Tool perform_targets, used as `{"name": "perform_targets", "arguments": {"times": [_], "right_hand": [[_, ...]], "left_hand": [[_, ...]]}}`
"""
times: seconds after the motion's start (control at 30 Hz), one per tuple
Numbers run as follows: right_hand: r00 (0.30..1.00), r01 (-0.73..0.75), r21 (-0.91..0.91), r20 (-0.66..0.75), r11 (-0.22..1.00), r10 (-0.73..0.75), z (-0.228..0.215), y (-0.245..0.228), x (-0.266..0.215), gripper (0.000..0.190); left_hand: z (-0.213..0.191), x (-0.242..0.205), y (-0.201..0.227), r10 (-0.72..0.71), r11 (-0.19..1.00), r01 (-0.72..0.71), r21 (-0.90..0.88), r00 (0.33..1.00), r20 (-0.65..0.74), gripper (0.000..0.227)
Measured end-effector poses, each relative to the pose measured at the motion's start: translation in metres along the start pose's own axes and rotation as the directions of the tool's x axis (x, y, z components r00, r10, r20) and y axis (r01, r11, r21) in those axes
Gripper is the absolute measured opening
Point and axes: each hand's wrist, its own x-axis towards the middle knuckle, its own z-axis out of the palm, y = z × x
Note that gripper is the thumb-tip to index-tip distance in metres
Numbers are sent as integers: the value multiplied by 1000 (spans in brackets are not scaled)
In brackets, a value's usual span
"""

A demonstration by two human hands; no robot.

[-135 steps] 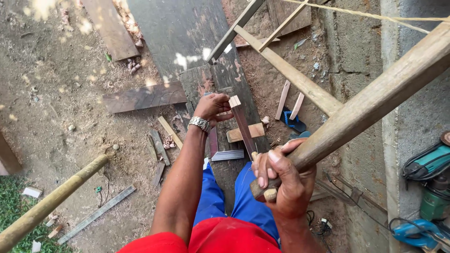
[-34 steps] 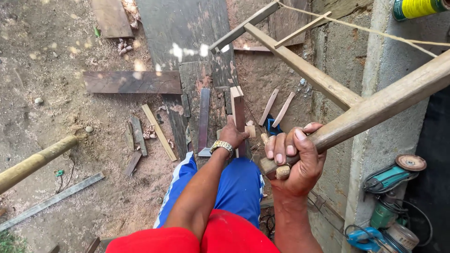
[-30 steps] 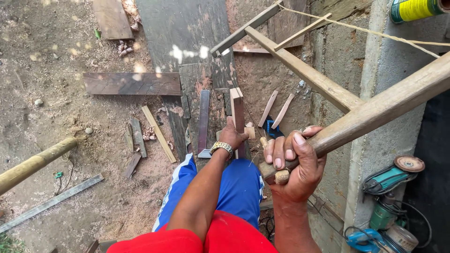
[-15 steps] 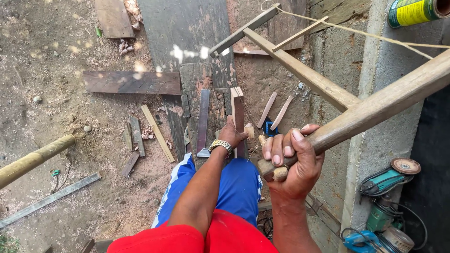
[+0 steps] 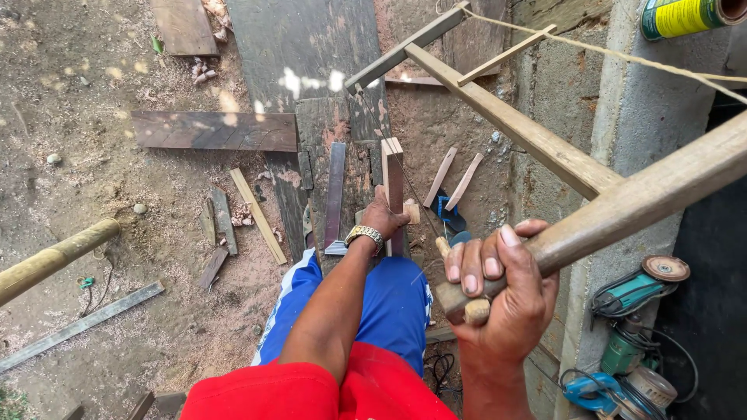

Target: Sawing a small piece of wood or plywood strip manually using a hand-made frame saw.

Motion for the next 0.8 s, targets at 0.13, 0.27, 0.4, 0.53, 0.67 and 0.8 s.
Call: {"name": "perform_targets", "arguments": {"times": [0.13,0.27,0.4,0.53,0.67,0.8], "right_hand": [[1000,-5,-11,-10,1000,4,6,-10,-9,16],[999,3,-49,-48,999,-5,-4,16,10,18],[1000,-6,-62,-31,998,4,-11,45,44,14],[999,-12,-31,-45,999,10,-13,37,31,16],[998,4,-44,-60,999,-7,-11,5,-4,15],[999,44,-21,-26,999,-44,-11,-19,-30,19]], "left_hand": [[7,4,-6,81,995,-83,-53,996,-37,72],[-2,-4,3,-1,1000,1,0,1000,-14,75],[9,10,-15,70,998,-71,-1,996,-47,79],[2,-3,-4,7,1000,-7,8,1000,6,76],[-5,-6,2,26,999,-26,-38,1000,1,78],[1,1,0,58,997,-58,-44,998,-14,73]]}}
